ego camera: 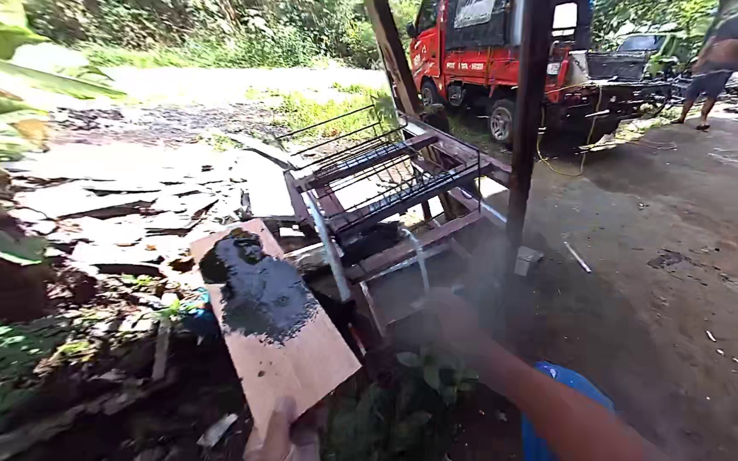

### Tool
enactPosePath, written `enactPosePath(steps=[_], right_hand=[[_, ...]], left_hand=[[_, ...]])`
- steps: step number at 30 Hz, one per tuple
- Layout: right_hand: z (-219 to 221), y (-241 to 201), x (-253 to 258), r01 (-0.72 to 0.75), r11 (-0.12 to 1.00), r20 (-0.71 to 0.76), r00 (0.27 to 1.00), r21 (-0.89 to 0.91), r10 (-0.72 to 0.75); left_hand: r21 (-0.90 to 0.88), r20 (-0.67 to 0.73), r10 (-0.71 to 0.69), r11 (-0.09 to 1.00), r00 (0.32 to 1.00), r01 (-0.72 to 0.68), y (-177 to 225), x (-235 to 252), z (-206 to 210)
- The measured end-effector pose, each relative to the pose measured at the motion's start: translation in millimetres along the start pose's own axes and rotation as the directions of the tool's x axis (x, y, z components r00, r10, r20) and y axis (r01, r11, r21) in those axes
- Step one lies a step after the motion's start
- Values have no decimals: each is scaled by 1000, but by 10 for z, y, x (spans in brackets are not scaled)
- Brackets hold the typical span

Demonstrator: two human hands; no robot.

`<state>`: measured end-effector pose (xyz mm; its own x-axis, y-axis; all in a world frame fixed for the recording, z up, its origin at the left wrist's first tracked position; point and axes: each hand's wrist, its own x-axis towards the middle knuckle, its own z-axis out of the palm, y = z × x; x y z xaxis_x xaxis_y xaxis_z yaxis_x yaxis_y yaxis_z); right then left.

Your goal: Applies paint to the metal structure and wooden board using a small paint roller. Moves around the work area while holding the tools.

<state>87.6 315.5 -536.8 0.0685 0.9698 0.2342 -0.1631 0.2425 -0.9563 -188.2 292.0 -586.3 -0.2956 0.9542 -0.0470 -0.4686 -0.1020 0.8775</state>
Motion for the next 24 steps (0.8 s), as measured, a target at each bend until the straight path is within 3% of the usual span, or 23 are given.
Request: enactPosePath(steps=[6,13,16,18,19,21,23,24], right_hand=[[111,-27,367,98,993,51,994,66,-102],[104,248,454,29,1000,4,1000,4,-29],[41,284,366,-38,998,15,999,55,38],[65,195,354,14,998,12,1000,68,-15],[87,172,358,84,997,-18,996,2,-84],[91,238,351,234,911,-90,956,-339,-280],[49,435,330,266,626,-77,882,-733,-465],[34,528,318,251,486,-50,849,-837,-525]], left_hand=[[-76,-100,-63,996,993,56,102,2,11],[-81,-86,-60,995,995,53,120,-25,-48],[-84,-83,-60,995,995,53,120,-37,-49],[-88,-84,-59,995,995,51,124,-28,-40],[-96,-85,-57,994,995,48,122,-22,-35],[-106,-83,-60,993,995,51,103,-17,-25],[-106,-82,-63,993,995,55,88,-11,-19],[-106,-81,-64,993,995,56,86,-14,-17]])
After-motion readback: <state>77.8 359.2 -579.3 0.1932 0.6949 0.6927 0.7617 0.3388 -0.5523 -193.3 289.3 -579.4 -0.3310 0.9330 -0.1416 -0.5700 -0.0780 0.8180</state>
